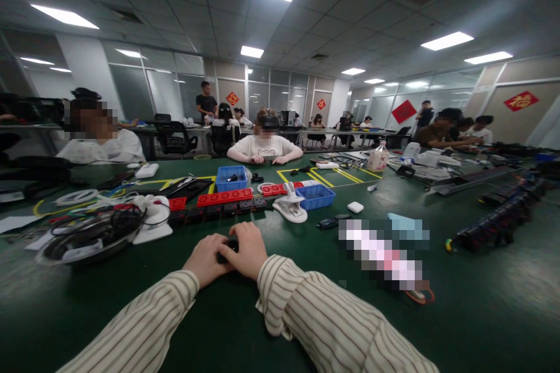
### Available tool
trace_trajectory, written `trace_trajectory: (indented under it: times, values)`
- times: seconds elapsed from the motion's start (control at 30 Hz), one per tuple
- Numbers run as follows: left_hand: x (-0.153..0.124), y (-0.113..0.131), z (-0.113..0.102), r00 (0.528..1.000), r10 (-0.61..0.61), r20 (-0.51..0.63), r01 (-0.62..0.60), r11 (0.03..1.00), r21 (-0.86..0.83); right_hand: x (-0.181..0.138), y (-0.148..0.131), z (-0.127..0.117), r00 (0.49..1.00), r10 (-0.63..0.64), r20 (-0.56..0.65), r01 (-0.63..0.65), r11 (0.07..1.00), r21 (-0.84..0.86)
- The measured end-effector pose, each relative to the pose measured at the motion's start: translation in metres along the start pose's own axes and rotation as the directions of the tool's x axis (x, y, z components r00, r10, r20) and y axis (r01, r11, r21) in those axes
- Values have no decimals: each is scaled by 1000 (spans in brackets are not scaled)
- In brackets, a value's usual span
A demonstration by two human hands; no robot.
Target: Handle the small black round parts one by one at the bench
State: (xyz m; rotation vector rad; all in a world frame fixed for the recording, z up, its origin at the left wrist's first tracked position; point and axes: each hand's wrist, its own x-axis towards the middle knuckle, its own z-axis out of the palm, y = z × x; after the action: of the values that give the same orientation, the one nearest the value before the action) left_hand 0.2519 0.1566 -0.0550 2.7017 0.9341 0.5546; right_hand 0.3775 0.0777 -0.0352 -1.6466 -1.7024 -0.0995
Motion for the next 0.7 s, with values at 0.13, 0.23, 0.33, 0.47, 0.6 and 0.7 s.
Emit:
trace_trajectory:
  times: [0.13, 0.23, 0.33, 0.47, 0.6, 0.7]
  values:
    - [2, -3, -4, 999, 31, 33, -30, 999, -20, 1, 1, 2, 999, -38, 4, 38, 999, 9]
    - [3, -10, -4, 997, 74, 19, -72, 993, -91, 0, 2, 2, 995, -102, 13, 101, 994, 49]
    - [4, -18, -1, 993, 118, 8, -114, 974, -197, 0, 4, 2, 984, -176, 43, 172, 982, 84]
    - [4, -22, 4, 989, 145, -3, -141, 961, -237, -1, 4, 1, 966, -254, 57, 245, 961, 132]
    - [2, -19, 5, 992, 117, -48, -126, 956, -263, -3, 1, -2, 971, -239, 2, 236, 962, 134]
    - [1, -16, 3, 996, 62, -60, -73, 976, -206, -3, -1, -2, 993, -111, -34, 114, 990, 84]
